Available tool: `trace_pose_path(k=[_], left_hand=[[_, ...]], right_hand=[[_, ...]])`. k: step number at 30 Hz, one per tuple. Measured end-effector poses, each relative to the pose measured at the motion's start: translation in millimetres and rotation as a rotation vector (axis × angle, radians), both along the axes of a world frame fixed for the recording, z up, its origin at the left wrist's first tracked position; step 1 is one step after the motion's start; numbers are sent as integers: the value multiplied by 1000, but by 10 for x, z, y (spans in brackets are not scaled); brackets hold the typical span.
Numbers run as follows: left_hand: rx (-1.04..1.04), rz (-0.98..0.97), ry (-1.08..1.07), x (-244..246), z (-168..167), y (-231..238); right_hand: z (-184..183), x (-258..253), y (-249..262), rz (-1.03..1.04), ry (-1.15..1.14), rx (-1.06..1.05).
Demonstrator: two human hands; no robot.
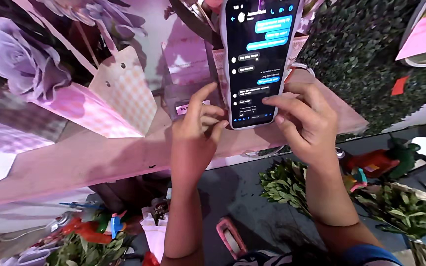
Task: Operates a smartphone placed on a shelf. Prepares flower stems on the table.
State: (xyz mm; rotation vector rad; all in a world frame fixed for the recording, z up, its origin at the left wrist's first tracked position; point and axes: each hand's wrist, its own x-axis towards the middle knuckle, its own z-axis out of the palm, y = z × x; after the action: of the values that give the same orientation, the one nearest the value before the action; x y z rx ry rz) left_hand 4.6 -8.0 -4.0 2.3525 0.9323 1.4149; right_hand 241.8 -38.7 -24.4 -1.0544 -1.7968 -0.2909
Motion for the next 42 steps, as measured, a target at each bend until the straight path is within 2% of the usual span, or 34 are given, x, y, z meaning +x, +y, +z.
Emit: trace_pose_path(k=[7,42], left_hand=[[6,-3,5,-5,-9,3],[-18,6,-3,-5,-20,3]], right_hand=[[25,-23,-18,-45,-22,-26],[15,-14,-10,21,-4,-14]])
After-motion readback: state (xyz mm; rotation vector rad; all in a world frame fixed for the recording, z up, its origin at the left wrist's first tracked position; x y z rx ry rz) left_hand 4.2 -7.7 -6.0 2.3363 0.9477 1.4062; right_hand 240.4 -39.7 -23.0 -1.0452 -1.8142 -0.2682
